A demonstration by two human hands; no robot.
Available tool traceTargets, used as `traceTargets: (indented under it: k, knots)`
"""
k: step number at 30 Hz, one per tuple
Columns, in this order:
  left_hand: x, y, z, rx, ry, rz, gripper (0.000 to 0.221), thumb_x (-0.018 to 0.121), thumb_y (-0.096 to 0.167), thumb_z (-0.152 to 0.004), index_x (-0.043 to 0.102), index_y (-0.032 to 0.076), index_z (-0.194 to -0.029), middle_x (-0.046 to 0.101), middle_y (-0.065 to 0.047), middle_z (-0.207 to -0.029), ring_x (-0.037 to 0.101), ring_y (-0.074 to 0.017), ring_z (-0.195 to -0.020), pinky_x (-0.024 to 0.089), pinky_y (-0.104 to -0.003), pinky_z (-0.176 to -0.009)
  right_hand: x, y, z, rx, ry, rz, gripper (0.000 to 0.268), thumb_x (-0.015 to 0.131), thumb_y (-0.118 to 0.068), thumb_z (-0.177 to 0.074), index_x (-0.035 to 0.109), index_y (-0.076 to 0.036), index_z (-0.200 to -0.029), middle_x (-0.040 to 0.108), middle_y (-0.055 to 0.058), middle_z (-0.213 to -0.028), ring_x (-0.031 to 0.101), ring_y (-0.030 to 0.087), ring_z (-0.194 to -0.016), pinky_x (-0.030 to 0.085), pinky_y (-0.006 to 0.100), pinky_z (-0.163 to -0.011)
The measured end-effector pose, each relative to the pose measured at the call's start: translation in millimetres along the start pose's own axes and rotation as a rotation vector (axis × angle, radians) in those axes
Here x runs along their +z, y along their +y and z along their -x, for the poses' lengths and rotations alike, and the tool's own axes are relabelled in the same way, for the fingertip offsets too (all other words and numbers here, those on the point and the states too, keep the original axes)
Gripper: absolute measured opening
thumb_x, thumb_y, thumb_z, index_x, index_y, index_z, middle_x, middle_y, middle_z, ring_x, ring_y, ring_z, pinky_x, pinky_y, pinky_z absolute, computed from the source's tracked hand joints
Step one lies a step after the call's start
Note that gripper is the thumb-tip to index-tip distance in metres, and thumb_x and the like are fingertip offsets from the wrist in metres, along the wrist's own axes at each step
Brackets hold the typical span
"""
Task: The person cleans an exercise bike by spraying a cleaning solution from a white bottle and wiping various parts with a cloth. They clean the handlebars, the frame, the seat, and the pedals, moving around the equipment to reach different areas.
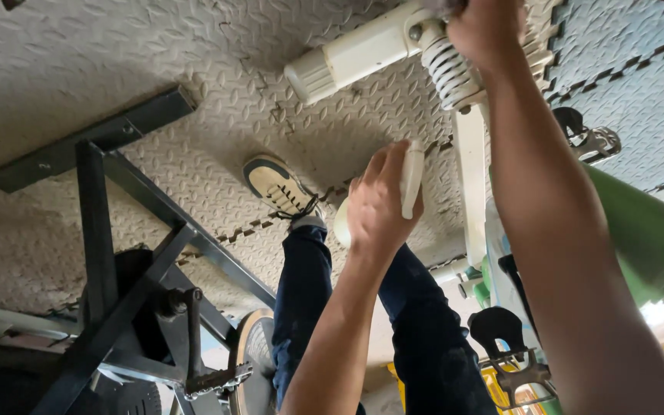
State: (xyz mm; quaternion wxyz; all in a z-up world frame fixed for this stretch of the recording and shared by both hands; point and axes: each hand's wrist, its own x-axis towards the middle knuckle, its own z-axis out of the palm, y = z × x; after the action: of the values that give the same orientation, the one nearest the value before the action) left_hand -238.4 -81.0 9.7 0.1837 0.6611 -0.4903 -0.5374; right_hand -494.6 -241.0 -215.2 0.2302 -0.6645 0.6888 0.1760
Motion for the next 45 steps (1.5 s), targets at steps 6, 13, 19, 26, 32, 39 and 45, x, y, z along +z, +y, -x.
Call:
traceTargets:
  k: [6, 13, 19, 26, 32, 39, 45]
  knots:
    - [-2, 2, -10, -0.054, -0.046, -0.056, 0.085, 0.085, 0.011, -0.065, 0.049, 0.01, -0.141, 0.063, -0.013, -0.131, 0.07, -0.0321, -0.11, 0.056, -0.048, -0.092, -22, -51, 4, -0.274, -0.224, 0.186, 0.024, 0.079, -0.033, -0.101, 0.073, -0.01, -0.104, 0.071, 0.015, -0.097, 0.067, 0.027, -0.089, 0.054, 0.048, -0.077]
    - [-14, 6, -15, -0.056, -0.017, -0.012, 0.081, 0.085, 0.011, -0.069, 0.049, 0.012, -0.142, 0.062, -0.011, -0.135, 0.067, -0.0331, -0.115, 0.054, -0.047, -0.094, 19, -31, -4, -0.338, 0.033, 0.137, 0.056, 0.087, -0.015, -0.076, 0.067, -0.011, -0.128, 0.068, 0.017, -0.117, 0.064, 0.034, -0.101, 0.052, 0.052, -0.084]
    - [-11, 5, -19, -0.034, -0.019, 0.001, 0.08, 0.082, 0.009, -0.069, 0.05, 0.011, -0.142, 0.062, -0.012, -0.134, 0.066, -0.0328, -0.117, 0.054, -0.046, -0.095, 42, -119, 37, -0.171, 0.494, -0.024, 0.046, 0.079, -0.003, -0.08, 0.069, -0.01, -0.124, 0.06, 0.018, -0.123, 0.056, 0.038, -0.118, 0.041, 0.056, -0.104]
    - [-22, 5, -20, -0.048, -0.006, -0.013, 0.076, 0.082, 0.012, -0.074, 0.049, 0.011, -0.143, 0.064, -0.014, -0.131, 0.067, -0.0352, -0.113, 0.053, -0.048, -0.092, 68, -41, -1, -0.22, -0.115, 0.084, 0.011, 0.074, -0.006, -0.089, 0.071, -0.002, -0.099, 0.068, 0.015, -0.097, 0.064, 0.029, -0.084, 0.051, 0.048, -0.079]
    - [-2, -18, -18, -0.07, -0.049, -0.031, 0.074, 0.081, 0.014, -0.081, 0.047, 0.011, -0.146, 0.062, -0.014, -0.135, 0.07, -0.0319, -0.111, 0.056, -0.046, -0.091, 23, -41, -35, 0.137, -0.066, 0.203, 0.017, 0.077, -0.013, -0.089, 0.069, -0.003, -0.099, 0.066, 0.013, -0.076, 0.063, 0.024, -0.062, 0.05, 0.038, -0.051]
    - [-29, 2, -26, -0.04, -0.028, -0.015, 0.078, 0.082, 0.013, -0.073, 0.048, 0.012, -0.144, 0.064, -0.014, -0.133, 0.069, -0.0333, -0.111, 0.057, -0.047, -0.092, 30, -113, 36, -0.56, 0.542, 0.55, 0.049, 0.057, -0.038, -0.064, 0.075, -0.019, -0.107, 0.075, 0.008, -0.1, 0.065, 0.026, -0.09, 0.042, 0.043, -0.088]
    - [-28, -3, -25, -0.025, -0.022, -0.049, 0.076, 0.08, 0.014, -0.077, 0.047, 0.01, -0.146, 0.063, -0.015, -0.133, 0.069, -0.0326, -0.111, 0.056, -0.046, -0.092, 44, -63, -12, -0.22, -0.379, 0.593, 0.018, 0.066, -0.022, -0.098, 0.08, -0.011, -0.094, 0.069, 0.008, -0.079, 0.066, 0.024, -0.085, 0.036, 0.057, -0.112]
